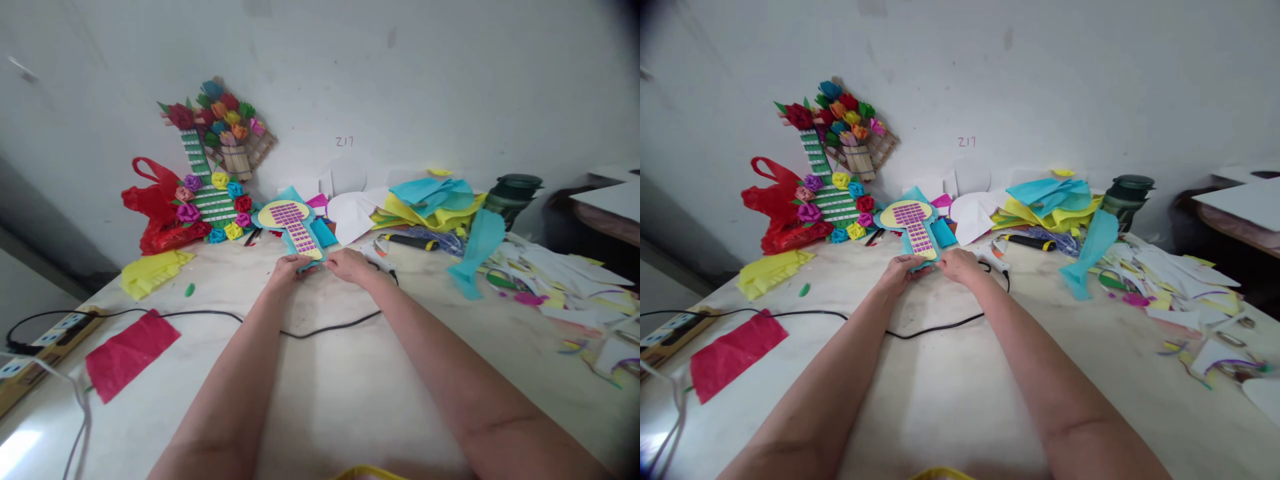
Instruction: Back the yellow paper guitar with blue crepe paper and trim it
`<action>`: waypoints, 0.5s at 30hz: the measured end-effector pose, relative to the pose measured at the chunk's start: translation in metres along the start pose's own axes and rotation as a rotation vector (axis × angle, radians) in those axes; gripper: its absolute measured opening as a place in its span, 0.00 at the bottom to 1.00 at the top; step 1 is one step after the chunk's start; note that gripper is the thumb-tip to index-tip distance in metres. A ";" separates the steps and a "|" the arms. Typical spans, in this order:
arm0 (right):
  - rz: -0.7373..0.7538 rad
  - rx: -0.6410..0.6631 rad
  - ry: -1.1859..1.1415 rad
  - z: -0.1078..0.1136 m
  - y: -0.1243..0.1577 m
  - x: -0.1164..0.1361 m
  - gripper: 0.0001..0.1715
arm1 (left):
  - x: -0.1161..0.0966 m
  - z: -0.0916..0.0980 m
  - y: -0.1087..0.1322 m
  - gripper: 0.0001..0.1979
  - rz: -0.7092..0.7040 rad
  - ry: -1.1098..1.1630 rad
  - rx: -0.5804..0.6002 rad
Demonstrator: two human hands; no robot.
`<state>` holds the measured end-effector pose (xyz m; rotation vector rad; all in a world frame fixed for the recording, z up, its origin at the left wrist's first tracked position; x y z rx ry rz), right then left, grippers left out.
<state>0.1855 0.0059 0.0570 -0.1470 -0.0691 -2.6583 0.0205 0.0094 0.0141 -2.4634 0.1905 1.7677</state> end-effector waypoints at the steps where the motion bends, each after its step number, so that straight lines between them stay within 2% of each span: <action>1: -0.002 0.000 -0.002 0.000 0.000 0.000 0.19 | 0.000 0.000 0.000 0.11 0.006 0.000 -0.001; 8: 0.001 -0.012 0.016 -0.001 0.000 0.001 0.20 | -0.003 -0.002 0.001 0.16 0.042 0.025 -0.013; 15: 0.024 0.006 0.023 0.008 0.001 -0.008 0.20 | -0.003 0.001 -0.001 0.17 0.056 0.013 -0.001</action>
Point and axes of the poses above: each hand's wrist, its own y-axis away from the middle knuckle, its own z-axis out of the back of the hand, x = y × z, the point moved 2 cm from there along -y, towards the middle knuckle, and after that the axes turned 9 degrees about x, right-handed, at the moved point
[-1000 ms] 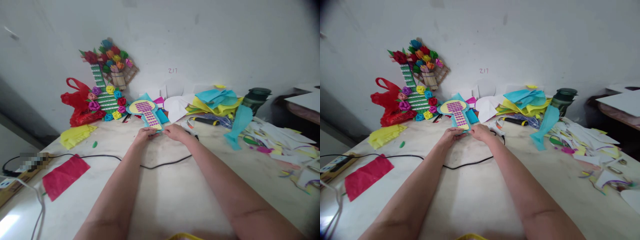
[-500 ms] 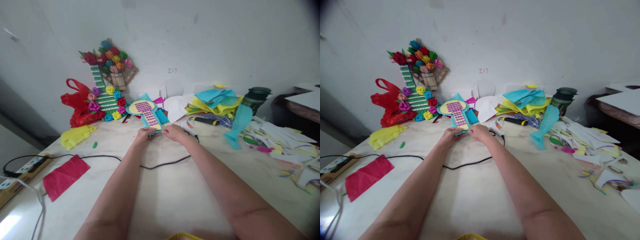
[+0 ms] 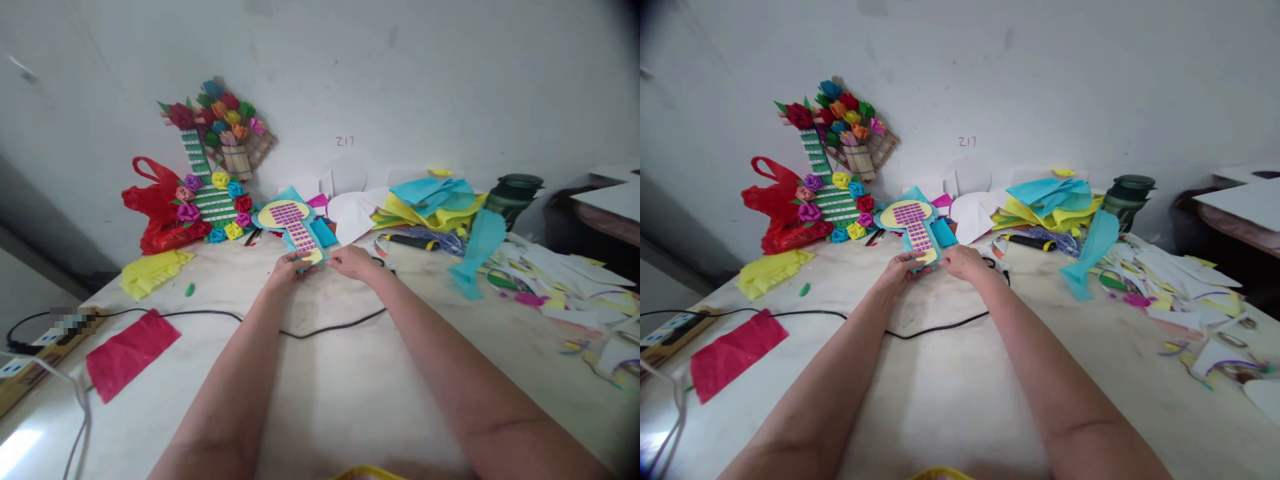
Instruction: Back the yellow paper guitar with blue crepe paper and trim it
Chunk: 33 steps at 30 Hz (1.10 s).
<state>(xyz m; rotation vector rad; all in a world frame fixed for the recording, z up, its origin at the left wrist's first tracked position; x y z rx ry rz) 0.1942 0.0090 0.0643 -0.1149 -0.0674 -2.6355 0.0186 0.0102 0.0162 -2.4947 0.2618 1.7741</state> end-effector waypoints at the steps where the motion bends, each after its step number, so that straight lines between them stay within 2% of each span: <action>1: -0.005 0.006 -0.004 0.001 0.000 -0.002 0.20 | 0.000 0.000 0.000 0.17 -0.004 0.003 0.000; 15: -0.011 0.011 -0.054 -0.008 -0.004 -0.010 0.20 | 0.001 0.004 0.000 0.17 -0.006 -0.002 0.049; 20: -0.007 0.002 -0.085 -0.005 -0.004 -0.013 0.20 | 0.001 0.005 0.000 0.18 0.007 0.000 0.036; 25: -0.043 0.085 -0.298 0.004 0.002 -0.030 0.20 | -0.001 0.006 0.002 0.19 0.015 0.003 0.044; 27: -0.051 0.080 -0.405 0.006 0.003 -0.033 0.20 | -0.001 0.006 0.004 0.19 0.016 0.009 0.050; 30: -0.089 0.029 -0.601 0.002 0.002 -0.030 0.18 | -0.001 0.005 0.006 0.19 0.003 0.019 0.052; 33: -0.140 0.030 -0.802 -0.008 -0.005 -0.023 0.18 | -0.001 0.004 0.008 0.20 -0.022 0.030 0.061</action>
Point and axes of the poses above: each hand's wrist, its own y-axis away from the middle knuckle, its own z-axis out of the back of the hand, x = y × z, the point moved 2 cm from there along -y, towards the middle knuckle, and after that the axes turned 9 degrees about x, right-handed, at the moved point
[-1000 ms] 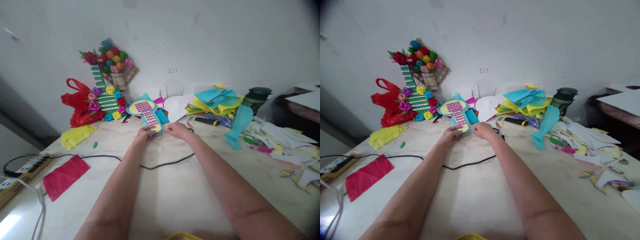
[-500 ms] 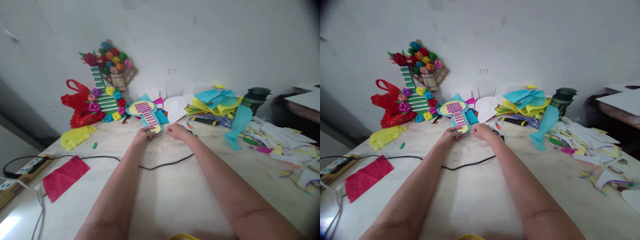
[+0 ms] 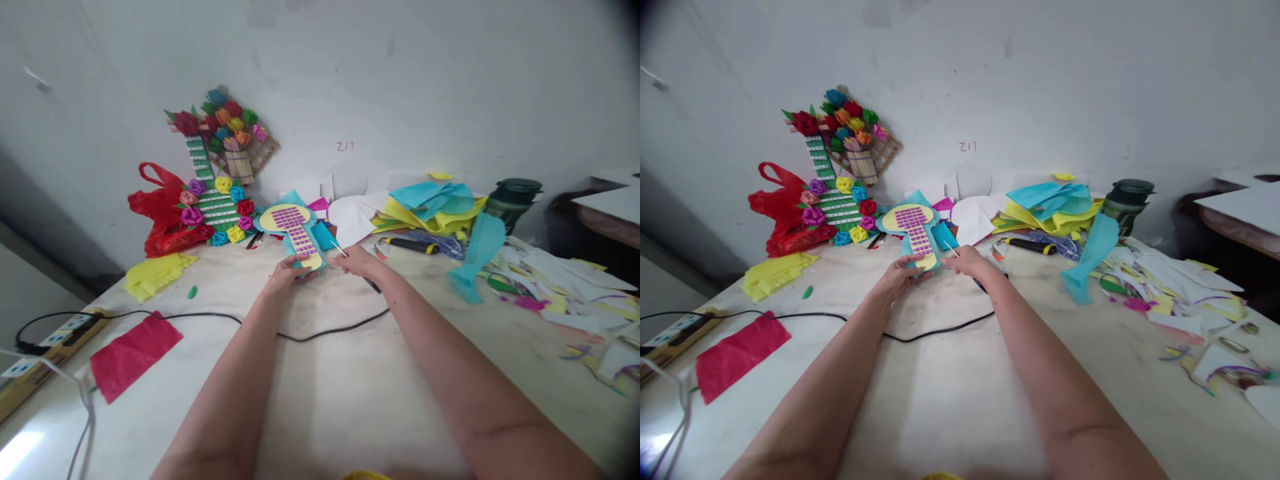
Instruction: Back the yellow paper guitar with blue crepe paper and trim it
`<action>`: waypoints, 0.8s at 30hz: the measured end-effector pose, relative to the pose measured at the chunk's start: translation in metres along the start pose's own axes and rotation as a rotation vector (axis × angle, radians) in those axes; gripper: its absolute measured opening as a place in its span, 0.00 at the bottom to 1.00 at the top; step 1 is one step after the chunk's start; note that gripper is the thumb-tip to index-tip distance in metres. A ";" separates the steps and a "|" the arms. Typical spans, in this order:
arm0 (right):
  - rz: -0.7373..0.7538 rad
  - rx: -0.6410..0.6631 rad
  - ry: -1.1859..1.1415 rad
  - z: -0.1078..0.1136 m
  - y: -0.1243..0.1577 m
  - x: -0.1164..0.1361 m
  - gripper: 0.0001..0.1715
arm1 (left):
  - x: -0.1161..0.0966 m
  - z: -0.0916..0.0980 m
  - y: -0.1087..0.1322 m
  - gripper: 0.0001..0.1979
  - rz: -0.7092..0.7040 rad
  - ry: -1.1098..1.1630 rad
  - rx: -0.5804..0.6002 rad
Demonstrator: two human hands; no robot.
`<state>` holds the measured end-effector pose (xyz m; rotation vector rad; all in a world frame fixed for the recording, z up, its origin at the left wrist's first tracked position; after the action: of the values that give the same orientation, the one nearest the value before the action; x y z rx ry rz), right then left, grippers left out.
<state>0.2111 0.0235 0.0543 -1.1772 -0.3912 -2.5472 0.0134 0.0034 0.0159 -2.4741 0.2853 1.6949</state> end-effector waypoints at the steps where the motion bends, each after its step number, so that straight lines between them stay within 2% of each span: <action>1: -0.011 -0.003 -0.060 -0.004 -0.003 -0.001 0.18 | 0.000 -0.001 0.001 0.21 -0.007 -0.001 0.004; 5: -0.016 -0.041 -0.288 -0.012 -0.008 -0.002 0.17 | -0.003 -0.007 0.005 0.27 -0.019 -0.009 0.014; 9: -0.013 -0.050 -0.466 -0.013 -0.002 0.003 0.14 | -0.007 -0.013 0.009 0.32 -0.048 0.002 0.018; 14: 0.041 -0.035 -0.635 -0.015 0.005 0.008 0.15 | -0.003 -0.015 0.005 0.35 -0.124 -0.006 0.069; 24: -0.004 -0.072 -0.760 -0.012 -0.002 -0.001 0.23 | 0.002 -0.020 0.005 0.38 -0.201 -0.120 0.146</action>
<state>0.2026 0.0207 0.0462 -2.1459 -0.4591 -2.0313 0.0312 -0.0055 0.0213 -2.2064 0.1363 1.6669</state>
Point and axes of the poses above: each hand's wrist, its own y-axis away from the middle knuckle, its own z-axis out of the back of the hand, x = y × z, the point moved 2 cm from there along -y, towards the middle knuckle, and after that the axes turned 9 degrees about x, right-handed, at the moved point
